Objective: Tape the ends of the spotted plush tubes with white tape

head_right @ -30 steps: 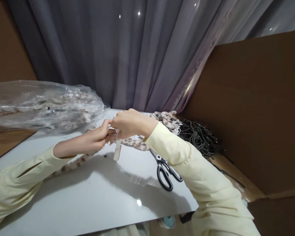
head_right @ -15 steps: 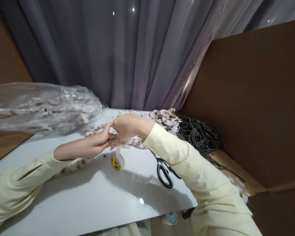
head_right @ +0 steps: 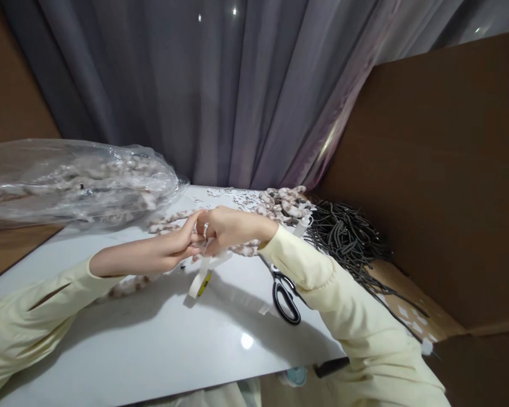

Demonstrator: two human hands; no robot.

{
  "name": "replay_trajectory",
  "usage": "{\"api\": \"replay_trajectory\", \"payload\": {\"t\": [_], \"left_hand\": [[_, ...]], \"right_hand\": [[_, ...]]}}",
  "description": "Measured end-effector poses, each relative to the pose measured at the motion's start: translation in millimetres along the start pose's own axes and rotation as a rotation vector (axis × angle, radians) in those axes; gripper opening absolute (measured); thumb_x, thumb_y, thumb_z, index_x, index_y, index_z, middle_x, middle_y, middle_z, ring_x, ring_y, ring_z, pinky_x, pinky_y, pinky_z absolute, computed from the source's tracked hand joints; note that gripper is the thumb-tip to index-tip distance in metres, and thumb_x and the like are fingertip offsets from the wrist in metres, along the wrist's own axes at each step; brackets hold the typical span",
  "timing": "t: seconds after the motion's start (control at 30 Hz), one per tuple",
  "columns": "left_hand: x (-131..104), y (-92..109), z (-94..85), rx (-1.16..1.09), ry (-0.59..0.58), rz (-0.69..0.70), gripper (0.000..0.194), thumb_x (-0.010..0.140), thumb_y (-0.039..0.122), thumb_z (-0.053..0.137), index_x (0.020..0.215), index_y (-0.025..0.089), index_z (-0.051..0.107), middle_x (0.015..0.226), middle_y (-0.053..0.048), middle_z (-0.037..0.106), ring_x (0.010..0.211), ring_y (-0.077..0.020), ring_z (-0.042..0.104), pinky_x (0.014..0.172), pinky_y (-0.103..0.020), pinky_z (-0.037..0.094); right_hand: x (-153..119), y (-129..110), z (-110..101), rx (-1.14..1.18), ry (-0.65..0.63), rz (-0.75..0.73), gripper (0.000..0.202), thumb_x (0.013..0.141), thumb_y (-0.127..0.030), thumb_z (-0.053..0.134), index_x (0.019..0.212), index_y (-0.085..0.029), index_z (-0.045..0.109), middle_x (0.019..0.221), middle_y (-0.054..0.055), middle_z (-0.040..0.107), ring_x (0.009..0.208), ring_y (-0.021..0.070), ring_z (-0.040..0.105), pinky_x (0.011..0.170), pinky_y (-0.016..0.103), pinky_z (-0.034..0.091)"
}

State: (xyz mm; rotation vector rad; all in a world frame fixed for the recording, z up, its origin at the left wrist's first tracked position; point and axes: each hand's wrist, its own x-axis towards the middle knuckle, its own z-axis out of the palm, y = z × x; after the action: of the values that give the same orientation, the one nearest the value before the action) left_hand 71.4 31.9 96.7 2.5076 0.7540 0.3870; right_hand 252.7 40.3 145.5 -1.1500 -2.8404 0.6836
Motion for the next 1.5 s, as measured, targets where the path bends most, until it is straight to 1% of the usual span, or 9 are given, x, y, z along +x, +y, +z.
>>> {"api": "replay_trajectory", "payload": {"t": [0.1, 0.2, 0.4, 0.5, 0.6, 0.87, 1.0, 1.23, 1.5], "left_hand": [[-3.0, 6.4, -2.2, 0.057, -0.083, -0.11, 0.065, 0.089, 0.027, 0.03, 0.14, 0.006, -0.003, 0.082, -0.006, 0.062, 0.066, -0.0139, 0.056, 0.061, -0.019, 0.043], [-6.0, 11.3, -0.3, 0.132, -0.036, -0.133, 0.069, 0.091, 0.036, 0.031, 0.142, 0.007, -0.005, 0.084, -0.007, 0.06, 0.065, -0.0149, 0.056, 0.056, -0.02, 0.041], [-3.2, -2.3, 23.6, 0.174, 0.29, 0.078, 0.058, 0.088, 0.021, 0.039, 0.14, 0.017, 0.013, 0.097, -0.01, 0.059, 0.082, -0.02, 0.059, 0.066, -0.027, 0.045], [-2.4, -10.0, 35.7, 0.222, 0.428, 0.182, 0.039, 0.087, 0.015, 0.038, 0.126, 0.016, 0.031, 0.098, -0.011, 0.058, 0.088, -0.0218, 0.059, 0.072, -0.031, 0.046], [-3.7, -9.3, 42.7, 0.138, 0.444, 0.195, 0.028, 0.088, 0.013, 0.036, 0.116, 0.017, 0.037, 0.099, -0.009, 0.059, 0.086, -0.0187, 0.059, 0.071, -0.028, 0.046], [-3.3, 2.7, 38.2, -0.098, 0.422, 0.0, 0.012, 0.086, 0.016, 0.041, 0.095, 0.017, 0.05, 0.071, 0.002, 0.056, 0.057, -0.0107, 0.05, 0.056, -0.021, 0.037], [-1.7, 4.3, 31.6, -0.242, 0.38, -0.096, 0.014, 0.086, 0.024, 0.045, 0.097, 0.018, 0.053, 0.061, 0.005, 0.05, 0.05, -0.0094, 0.044, 0.05, -0.02, 0.033], [-1.1, 12.6, 20.8, -0.503, 0.288, -0.207, 0.022, 0.085, 0.034, 0.048, 0.097, 0.017, 0.055, 0.069, 0.003, 0.058, 0.047, -0.0081, 0.044, 0.046, -0.02, 0.033], [0.1, 8.8, 18.6, -0.682, 0.27, -0.212, 0.018, 0.084, 0.032, 0.049, 0.086, 0.015, 0.055, 0.069, 0.001, 0.056, 0.059, -0.01, 0.049, 0.054, -0.021, 0.037]], "right_hand": [[1.9, 1.7, -0.4, 0.018, -0.006, 0.001, 0.033, 0.067, -0.015, 0.069, 0.097, -0.011, 0.058, 0.078, 0.005, 0.071, 0.068, 0.0141, 0.065, 0.056, 0.018, 0.042], [3.6, 4.9, -1.1, -0.005, 0.018, 0.012, 0.031, 0.065, -0.015, 0.071, 0.093, -0.011, 0.06, 0.073, 0.003, 0.07, 0.064, 0.0144, 0.064, 0.055, 0.019, 0.042], [0.9, 9.5, -4.3, 0.0, 0.044, -0.007, 0.021, 0.066, -0.02, 0.072, 0.082, -0.011, 0.061, 0.067, 0.002, 0.068, 0.061, 0.013, 0.061, 0.055, 0.019, 0.041], [-3.0, 10.2, -6.4, 0.026, 0.041, 0.038, 0.036, 0.065, -0.018, 0.073, 0.096, -0.013, 0.056, 0.07, 0.001, 0.068, 0.063, 0.0139, 0.062, 0.056, 0.02, 0.041], [-6.0, 11.5, -7.2, 0.078, 0.001, 0.042, 0.047, 0.067, -0.019, 0.073, 0.107, -0.015, 0.048, 0.069, -0.001, 0.067, 0.062, 0.0138, 0.063, 0.057, 0.02, 0.042], [-6.5, 14.8, 0.0, 0.247, -0.011, -0.054, 0.042, 0.072, -0.015, 0.067, 0.097, -0.019, 0.034, 0.07, -0.004, 0.061, 0.059, 0.0108, 0.057, 0.053, 0.02, 0.042], [-15.0, 10.5, 9.6, 0.367, 0.133, -0.01, 0.034, 0.073, -0.011, 0.062, 0.088, -0.02, 0.034, 0.081, -0.001, 0.056, 0.063, 0.0098, 0.054, 0.05, 0.019, 0.042], [-28.9, 7.6, 28.7, 0.542, 0.331, 0.055, 0.03, 0.076, -0.018, 0.059, 0.087, -0.022, 0.032, 0.077, -0.003, 0.045, 0.058, 0.0097, 0.05, 0.047, 0.02, 0.038], [-26.4, 3.9, 62.8, 0.467, 0.86, -0.023, 0.027, 0.077, -0.019, 0.062, 0.071, -0.021, 0.035, 0.1, 0.005, 0.046, 0.08, 0.014, 0.049, 0.063, 0.026, 0.043]]}}
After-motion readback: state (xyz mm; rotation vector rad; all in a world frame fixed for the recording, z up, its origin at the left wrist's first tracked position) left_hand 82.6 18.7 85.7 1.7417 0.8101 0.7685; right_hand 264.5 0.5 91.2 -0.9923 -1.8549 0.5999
